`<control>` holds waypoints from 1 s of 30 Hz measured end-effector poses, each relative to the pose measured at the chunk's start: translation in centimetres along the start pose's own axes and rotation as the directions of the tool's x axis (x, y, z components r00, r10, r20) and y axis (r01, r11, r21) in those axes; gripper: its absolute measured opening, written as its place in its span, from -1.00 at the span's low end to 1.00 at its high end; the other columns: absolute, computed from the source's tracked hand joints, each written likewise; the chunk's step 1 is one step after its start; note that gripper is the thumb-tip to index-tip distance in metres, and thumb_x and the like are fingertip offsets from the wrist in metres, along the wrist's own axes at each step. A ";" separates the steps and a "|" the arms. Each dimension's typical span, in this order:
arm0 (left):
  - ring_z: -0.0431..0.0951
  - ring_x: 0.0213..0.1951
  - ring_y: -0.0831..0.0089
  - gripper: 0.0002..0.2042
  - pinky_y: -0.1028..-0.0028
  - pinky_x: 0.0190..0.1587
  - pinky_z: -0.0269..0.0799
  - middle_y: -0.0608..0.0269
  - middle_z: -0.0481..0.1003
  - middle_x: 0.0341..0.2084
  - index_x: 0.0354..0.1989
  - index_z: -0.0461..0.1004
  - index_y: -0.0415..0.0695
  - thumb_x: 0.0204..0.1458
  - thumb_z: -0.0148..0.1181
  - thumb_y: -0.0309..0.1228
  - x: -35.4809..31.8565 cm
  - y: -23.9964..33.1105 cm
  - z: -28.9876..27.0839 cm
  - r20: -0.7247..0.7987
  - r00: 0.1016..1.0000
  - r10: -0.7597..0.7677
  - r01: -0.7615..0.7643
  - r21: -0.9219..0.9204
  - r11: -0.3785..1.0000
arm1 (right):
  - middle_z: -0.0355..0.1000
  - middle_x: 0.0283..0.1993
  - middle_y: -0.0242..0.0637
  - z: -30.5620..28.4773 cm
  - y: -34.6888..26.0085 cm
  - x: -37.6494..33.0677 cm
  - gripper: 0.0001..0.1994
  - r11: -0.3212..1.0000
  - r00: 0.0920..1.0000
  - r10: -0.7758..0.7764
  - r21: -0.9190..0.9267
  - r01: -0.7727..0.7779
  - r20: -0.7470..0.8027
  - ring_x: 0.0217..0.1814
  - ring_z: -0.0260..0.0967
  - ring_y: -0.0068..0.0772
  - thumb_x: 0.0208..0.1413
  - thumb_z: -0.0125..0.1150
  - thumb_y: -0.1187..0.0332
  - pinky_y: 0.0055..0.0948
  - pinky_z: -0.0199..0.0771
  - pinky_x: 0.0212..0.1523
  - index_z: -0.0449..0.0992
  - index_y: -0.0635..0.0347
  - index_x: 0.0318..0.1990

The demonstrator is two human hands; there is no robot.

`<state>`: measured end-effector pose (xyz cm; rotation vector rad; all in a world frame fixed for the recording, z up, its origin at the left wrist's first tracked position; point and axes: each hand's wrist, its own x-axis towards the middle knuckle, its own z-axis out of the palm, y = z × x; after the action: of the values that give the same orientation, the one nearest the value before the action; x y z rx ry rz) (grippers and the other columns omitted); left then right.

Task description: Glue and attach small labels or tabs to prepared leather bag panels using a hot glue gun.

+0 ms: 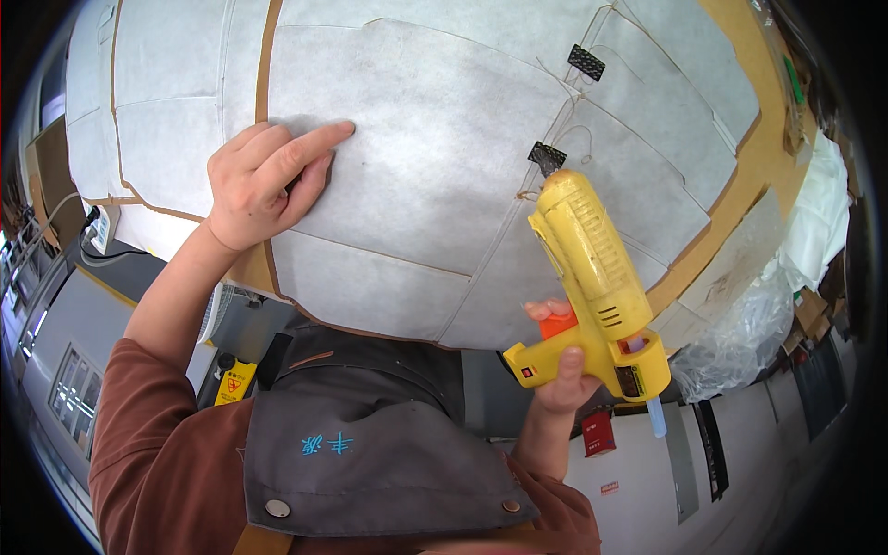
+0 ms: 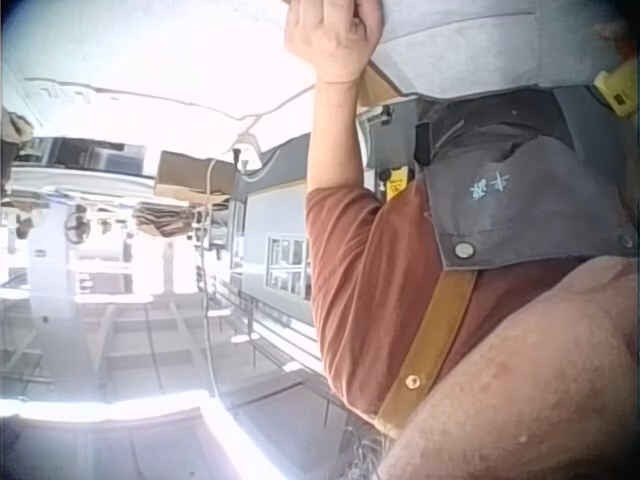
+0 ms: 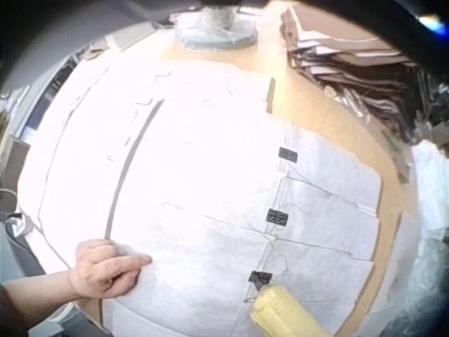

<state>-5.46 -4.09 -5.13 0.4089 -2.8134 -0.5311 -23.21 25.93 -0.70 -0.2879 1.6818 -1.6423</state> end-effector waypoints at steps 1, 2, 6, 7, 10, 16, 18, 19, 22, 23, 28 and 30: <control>0.21 -0.66 0.52 -0.65 0.50 -0.61 0.11 0.40 0.20 -0.71 -0.14 0.60 -0.14 -0.19 0.24 -0.65 0.0 0.0 0.0 0.001 1.000 0.001 -0.001 0.000 1.000 | 0.40 -0.07 0.05 0.0 0.1 0.0 -0.51 1.000 1.000 -0.001 0.004 0.001 -0.002 -0.10 0.41 -0.09 0.21 0.07 0.22 0.00 0.46 -0.01 0.25 0.50 0.11; 0.21 -0.66 0.52 -0.65 0.50 -0.61 0.11 0.40 0.20 -0.71 -0.14 0.60 -0.14 -0.19 0.24 -0.65 0.1 0.0 0.0 0.002 1.000 0.000 0.000 -0.002 1.000 | 0.40 -0.07 0.05 0.0 0.1 0.1 -0.51 1.000 1.000 -0.001 0.005 0.001 -0.003 -0.10 0.41 -0.09 0.21 0.07 0.22 0.00 0.46 -0.01 0.25 0.50 0.11; 0.21 -0.66 0.52 -0.65 0.50 -0.61 0.11 0.40 0.20 -0.71 -0.14 0.59 -0.15 -0.19 0.23 -0.66 0.1 0.1 -0.1 0.010 1.000 -0.004 0.004 -0.010 1.000 | 0.39 -0.04 0.02 -0.4 0.1 0.1 -0.50 0.999 0.999 0.038 0.030 -0.038 0.012 -0.07 0.40 -0.13 0.18 0.12 0.26 -0.01 0.44 0.02 0.21 0.43 0.16; 0.21 -0.66 0.52 -0.65 0.50 -0.61 0.11 0.40 0.20 -0.71 -0.14 0.59 -0.15 -0.19 0.23 -0.66 0.1 0.1 -0.1 0.011 1.000 -0.004 0.004 -0.009 1.000 | 0.40 -0.03 0.00 -0.5 0.1 0.0 -0.48 0.997 0.999 0.040 0.071 -0.039 -0.009 -0.05 0.40 -0.16 0.15 0.16 0.31 -0.04 0.43 0.04 0.19 0.38 0.19; 0.21 -0.66 0.51 -0.64 0.49 -0.61 0.11 0.39 0.20 -0.71 -0.15 0.59 -0.16 -0.20 0.23 -0.67 0.2 0.1 0.0 -0.005 1.000 -0.003 0.003 -0.030 1.000 | 0.40 -0.04 -0.01 -0.5 0.3 0.2 -0.50 0.993 1.000 0.030 0.116 -0.030 0.007 -0.05 0.40 -0.16 0.15 0.15 0.32 -0.05 0.43 0.04 0.20 0.39 0.17; 0.20 -0.67 0.51 -0.64 0.49 -0.62 0.10 0.39 0.20 -0.71 -0.15 0.59 -0.17 -0.21 0.22 -0.69 0.2 0.1 0.1 -0.006 1.000 0.001 -0.002 -0.035 0.999 | 0.38 -0.05 0.03 -0.2 0.6 0.3 -0.47 0.999 0.999 0.026 0.043 -0.026 0.019 -0.11 0.37 -0.13 0.21 0.08 0.20 0.02 0.43 -0.05 0.19 0.47 0.15; 0.19 -0.67 0.50 -0.64 0.50 -0.62 0.09 0.38 0.19 -0.72 -0.15 0.59 -0.17 -0.21 0.23 -0.70 0.2 0.1 0.1 -0.011 1.000 -0.004 0.003 -0.039 0.999 | 0.38 -0.06 0.03 -0.4 0.5 0.1 -0.47 1.000 1.000 0.024 0.017 -0.024 0.000 -0.11 0.37 -0.13 0.21 0.08 0.19 0.02 0.43 -0.05 0.19 0.47 0.15; 0.19 -0.67 0.50 -0.64 0.50 -0.62 0.09 0.38 0.19 -0.72 -0.15 0.59 -0.17 -0.21 0.23 -0.70 0.2 0.1 0.1 -0.010 1.000 -0.002 0.001 -0.039 0.999 | 0.38 -0.07 0.02 -0.5 0.4 0.1 -0.47 1.000 1.000 0.023 -0.010 -0.023 -0.017 -0.12 0.37 -0.13 0.21 0.08 0.18 0.01 0.43 -0.05 0.19 0.47 0.15; 0.18 -0.67 0.50 -0.63 0.49 -0.62 0.09 0.38 0.19 -0.72 -0.15 0.59 -0.18 -0.21 0.22 -0.70 0.2 0.1 0.2 -0.017 1.000 -0.008 0.007 -0.038 0.999 | 0.39 -0.07 -0.04 -0.7 0.4 0.0 -0.52 0.991 0.998 0.048 0.126 -0.043 -0.039 -0.05 0.39 -0.17 0.15 0.14 0.26 -0.06 0.43 0.04 0.24 0.40 0.13; 0.18 -0.67 0.50 -0.63 0.49 -0.61 0.08 0.38 0.18 -0.72 -0.15 0.59 -0.17 -0.21 0.22 -0.70 0.2 0.1 0.2 -0.018 1.000 -0.009 0.008 -0.041 0.999 | 0.39 -0.07 -0.04 -0.8 0.4 0.0 -0.52 0.991 0.998 0.047 0.125 -0.042 -0.042 -0.05 0.39 -0.17 0.15 0.14 0.26 -0.06 0.43 0.04 0.24 0.40 0.13; 0.18 -0.67 0.51 -0.63 0.49 -0.61 0.08 0.39 0.18 -0.72 -0.13 0.58 -0.17 -0.20 0.22 -0.71 0.2 0.2 0.2 -0.013 1.000 0.002 -0.002 -0.039 0.999 | 0.38 -0.09 0.02 -0.9 0.6 0.1 -0.45 1.000 1.000 -0.001 0.021 0.001 -0.030 -0.13 0.37 -0.14 0.22 0.06 0.16 0.00 0.43 -0.07 0.17 0.46 0.17; 0.18 -0.67 0.52 -0.63 0.49 -0.61 0.07 0.39 0.18 -0.72 -0.12 0.58 -0.17 -0.19 0.22 -0.70 0.2 0.2 0.2 -0.007 1.000 0.001 -0.002 -0.034 0.999 | 0.38 -0.09 0.02 -1.0 0.7 0.1 -0.46 1.000 1.000 0.005 0.017 -0.005 -0.027 -0.13 0.37 -0.14 0.23 0.05 0.16 0.00 0.43 -0.07 0.17 0.46 0.17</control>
<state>-5.77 -3.94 -5.20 0.4009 -2.7937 -0.5752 -23.69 26.70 -1.47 -0.2540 1.6866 -1.6627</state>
